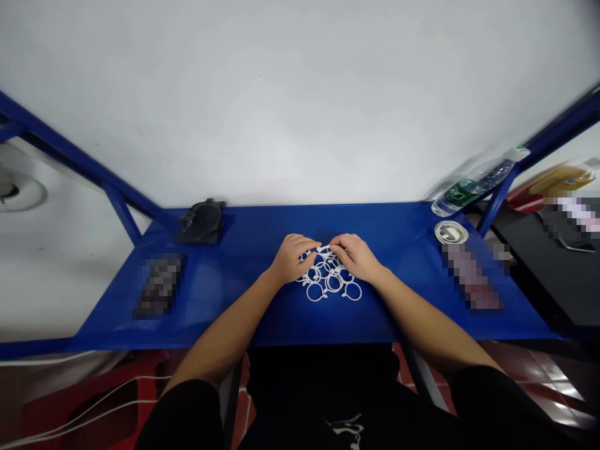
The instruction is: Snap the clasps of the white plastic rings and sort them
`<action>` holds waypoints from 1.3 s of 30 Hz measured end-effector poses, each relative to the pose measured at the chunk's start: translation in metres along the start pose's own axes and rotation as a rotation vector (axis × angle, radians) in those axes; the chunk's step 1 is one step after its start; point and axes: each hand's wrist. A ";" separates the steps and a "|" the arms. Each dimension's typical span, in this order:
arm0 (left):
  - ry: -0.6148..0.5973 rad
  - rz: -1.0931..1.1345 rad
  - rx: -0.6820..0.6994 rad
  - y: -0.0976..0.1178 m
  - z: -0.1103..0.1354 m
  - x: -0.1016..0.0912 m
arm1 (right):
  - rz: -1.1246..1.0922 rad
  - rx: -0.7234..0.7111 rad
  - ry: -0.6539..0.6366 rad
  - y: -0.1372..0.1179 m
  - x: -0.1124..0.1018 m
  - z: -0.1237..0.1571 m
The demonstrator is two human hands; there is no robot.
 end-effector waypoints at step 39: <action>0.082 -0.121 -0.249 -0.021 0.002 0.017 | 0.366 0.091 0.091 0.056 -0.012 0.004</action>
Point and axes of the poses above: each hand's wrist, its own z-axis away from the middle knuckle, its own x-axis out of the palm, y = z × x, and after that the axes turned 9 degrees about -x, right-handed
